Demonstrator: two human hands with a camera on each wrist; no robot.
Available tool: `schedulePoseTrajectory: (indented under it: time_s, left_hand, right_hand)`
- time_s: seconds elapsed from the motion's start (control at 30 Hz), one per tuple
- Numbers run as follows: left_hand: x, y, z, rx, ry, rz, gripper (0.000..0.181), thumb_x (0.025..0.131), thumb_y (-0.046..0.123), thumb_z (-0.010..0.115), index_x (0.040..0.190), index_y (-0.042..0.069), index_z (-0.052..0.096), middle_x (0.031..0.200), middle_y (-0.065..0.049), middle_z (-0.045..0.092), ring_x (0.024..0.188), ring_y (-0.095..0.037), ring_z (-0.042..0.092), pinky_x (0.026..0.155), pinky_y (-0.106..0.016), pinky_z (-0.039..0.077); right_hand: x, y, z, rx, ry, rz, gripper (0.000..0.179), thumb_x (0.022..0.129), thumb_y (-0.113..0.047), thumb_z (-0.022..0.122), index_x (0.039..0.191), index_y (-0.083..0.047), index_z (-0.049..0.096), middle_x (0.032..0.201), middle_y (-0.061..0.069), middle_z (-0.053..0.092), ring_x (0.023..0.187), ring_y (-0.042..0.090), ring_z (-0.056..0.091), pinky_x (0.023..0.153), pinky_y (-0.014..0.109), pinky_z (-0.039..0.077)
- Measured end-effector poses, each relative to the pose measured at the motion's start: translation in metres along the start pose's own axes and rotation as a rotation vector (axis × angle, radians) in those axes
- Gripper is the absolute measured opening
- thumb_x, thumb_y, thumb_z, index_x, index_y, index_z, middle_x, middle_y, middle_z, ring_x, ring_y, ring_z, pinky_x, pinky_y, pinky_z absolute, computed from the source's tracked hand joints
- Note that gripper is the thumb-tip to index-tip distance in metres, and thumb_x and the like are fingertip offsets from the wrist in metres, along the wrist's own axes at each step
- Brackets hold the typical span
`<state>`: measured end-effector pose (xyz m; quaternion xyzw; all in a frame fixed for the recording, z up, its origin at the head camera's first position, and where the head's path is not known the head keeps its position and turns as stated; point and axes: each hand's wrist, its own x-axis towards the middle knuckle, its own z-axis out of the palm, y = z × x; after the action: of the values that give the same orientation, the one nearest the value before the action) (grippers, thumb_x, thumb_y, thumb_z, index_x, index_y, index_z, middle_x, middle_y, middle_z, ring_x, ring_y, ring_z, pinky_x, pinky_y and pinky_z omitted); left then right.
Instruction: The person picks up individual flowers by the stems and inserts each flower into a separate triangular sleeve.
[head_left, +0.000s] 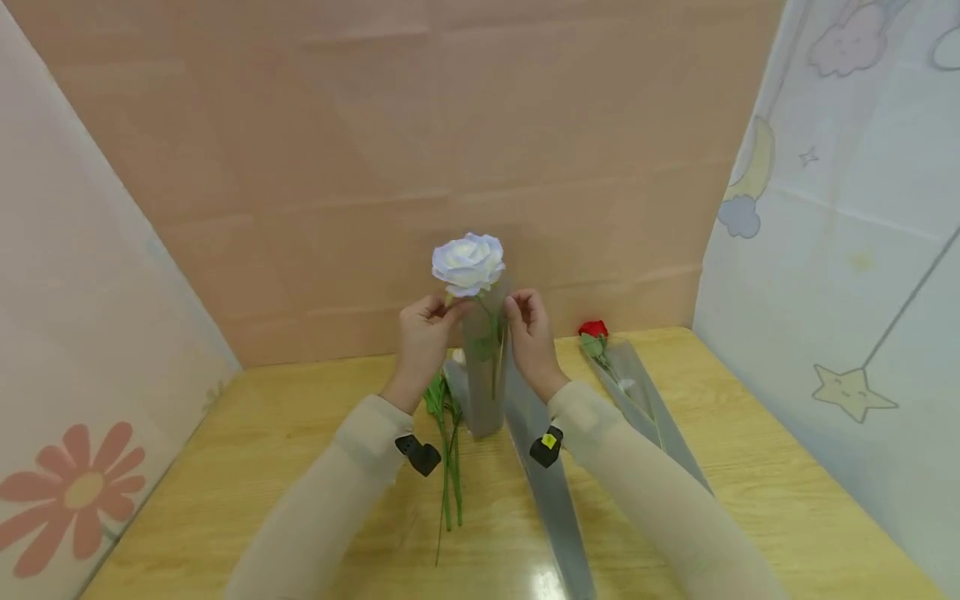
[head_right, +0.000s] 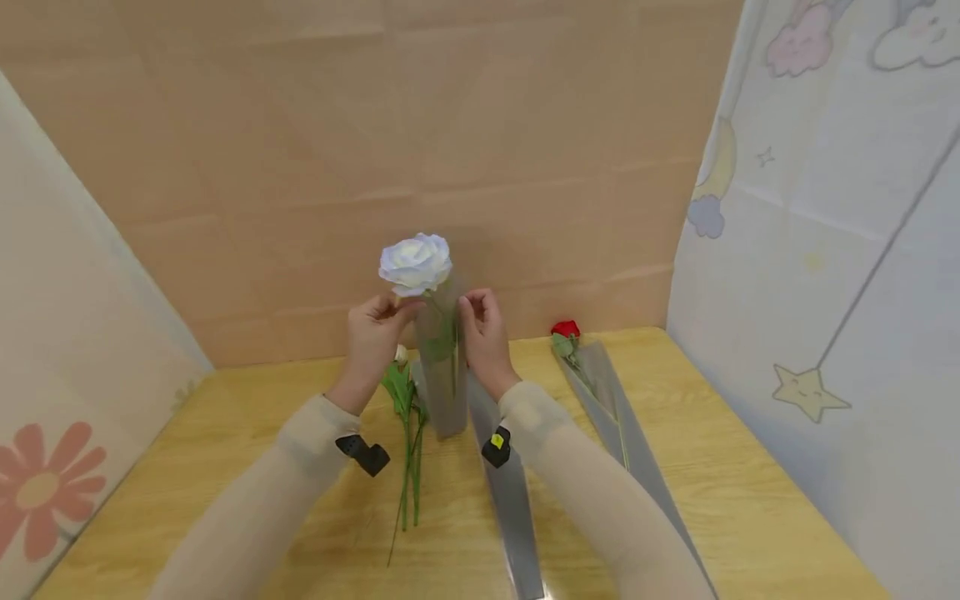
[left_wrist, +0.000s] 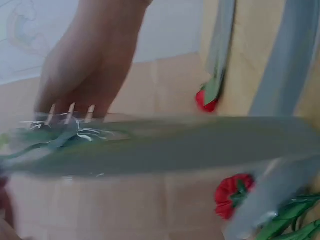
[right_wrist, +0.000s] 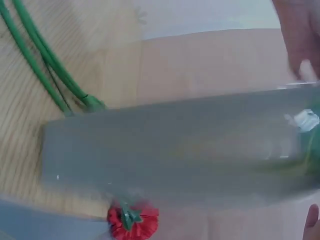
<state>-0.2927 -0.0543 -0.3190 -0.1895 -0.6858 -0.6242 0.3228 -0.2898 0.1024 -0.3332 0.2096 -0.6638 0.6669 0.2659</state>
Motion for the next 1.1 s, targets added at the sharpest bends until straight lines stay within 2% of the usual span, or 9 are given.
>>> schedulePoseTrajectory:
  time_s: [0.07, 0.2, 0.3, 0.4, 0.53, 0.7, 0.8, 1.0, 1.1]
  left_hand:
    - [0.0, -0.001, 0.001, 0.014, -0.018, 0.005, 0.022, 0.083, 0.018, 0.075, 0.079, -0.003, 0.07, 0.073, -0.01, 0.067, 0.062, -0.002, 0.053, 0.058, -0.017, 0.043]
    - [-0.001, -0.001, 0.001, -0.039, 0.045, 0.064, 0.017, 0.082, 0.011, 0.075, 0.08, -0.005, 0.07, 0.078, -0.019, 0.068, 0.066, -0.005, 0.058, 0.063, -0.02, 0.048]
    - [0.0, 0.0, 0.002, -0.073, 0.016, 0.059, 0.014, 0.081, 0.007, 0.075, 0.08, -0.006, 0.07, 0.081, -0.019, 0.07, 0.069, -0.004, 0.061, 0.068, -0.02, 0.05]
    - [0.001, 0.0, 0.002, -0.079, -0.001, 0.051, 0.014, 0.081, 0.007, 0.075, 0.081, -0.007, 0.07, 0.082, -0.018, 0.071, 0.066, -0.004, 0.06, 0.064, -0.019, 0.049]
    - [0.003, -0.001, 0.001, -0.055, -0.062, -0.009, 0.015, 0.084, 0.01, 0.074, 0.085, -0.005, 0.072, 0.085, -0.017, 0.071, 0.07, -0.004, 0.06, 0.066, -0.024, 0.051]
    - [0.001, -0.008, -0.003, -0.055, -0.178, -0.15, 0.016, 0.086, 0.009, 0.073, 0.094, -0.005, 0.072, 0.089, -0.01, 0.074, 0.08, -0.003, 0.064, 0.078, -0.028, 0.054]
    - [0.0, -0.015, -0.01, -0.058, -0.258, -0.204, 0.019, 0.086, 0.009, 0.073, 0.097, -0.005, 0.07, 0.087, -0.003, 0.072, 0.078, -0.005, 0.064, 0.072, -0.022, 0.053]
    - [-0.004, -0.043, -0.04, 0.159, -0.572, -0.213, 0.028, 0.087, 0.017, 0.074, 0.111, 0.005, 0.067, 0.103, -0.011, 0.069, 0.088, -0.025, 0.063, 0.075, -0.032, 0.053]
    - [-0.009, -0.065, -0.063, 0.286, -0.727, -0.272, 0.03, 0.091, 0.017, 0.069, 0.117, 0.005, 0.065, 0.111, -0.013, 0.067, 0.096, -0.029, 0.062, 0.081, -0.038, 0.053]
  right_hand:
    - [0.0, 0.0, -0.001, -0.004, 0.005, -0.001, 0.012, 0.102, -0.003, 0.043, 0.1, 0.009, 0.046, 0.09, 0.001, 0.046, 0.083, 0.012, 0.046, 0.076, 0.02, 0.039]
    - [0.001, 0.001, -0.001, 0.019, 0.012, -0.016, 0.01, 0.102, -0.001, 0.043, 0.099, 0.009, 0.045, 0.09, 0.001, 0.046, 0.083, 0.013, 0.046, 0.077, 0.022, 0.04]
    - [0.002, 0.0, 0.0, 0.047, 0.01, -0.032, 0.009, 0.102, 0.001, 0.042, 0.099, 0.008, 0.045, 0.089, 0.001, 0.046, 0.083, 0.011, 0.045, 0.077, 0.021, 0.039]
    - [0.003, -0.001, 0.0, 0.06, 0.025, -0.036, 0.007, 0.102, 0.0, 0.041, 0.098, 0.005, 0.045, 0.089, 0.0, 0.046, 0.084, 0.009, 0.046, 0.077, 0.02, 0.04]
    - [0.005, -0.001, 0.0, 0.084, 0.053, -0.025, 0.008, 0.103, -0.002, 0.04, 0.097, -0.002, 0.045, 0.087, -0.001, 0.045, 0.082, 0.009, 0.045, 0.074, 0.021, 0.039]
    - [0.005, 0.003, -0.001, 0.128, 0.081, -0.007, 0.01, 0.103, -0.003, 0.039, 0.096, -0.007, 0.045, 0.085, 0.0, 0.045, 0.077, 0.009, 0.044, 0.069, 0.02, 0.039]
    - [0.005, 0.004, -0.001, 0.133, 0.094, 0.0, 0.009, 0.103, -0.003, 0.04, 0.096, -0.004, 0.045, 0.086, 0.0, 0.046, 0.079, 0.009, 0.046, 0.071, 0.02, 0.04]
    - [0.005, 0.004, -0.003, 0.117, 0.1, 0.014, 0.008, 0.103, -0.004, 0.04, 0.098, -0.004, 0.045, 0.089, 0.0, 0.047, 0.083, 0.009, 0.048, 0.074, 0.019, 0.041]
    - [0.007, 0.013, -0.006, 0.11, 0.117, 0.019, 0.007, 0.103, -0.004, 0.04, 0.099, -0.004, 0.046, 0.091, 0.0, 0.048, 0.085, 0.009, 0.049, 0.076, 0.019, 0.042]
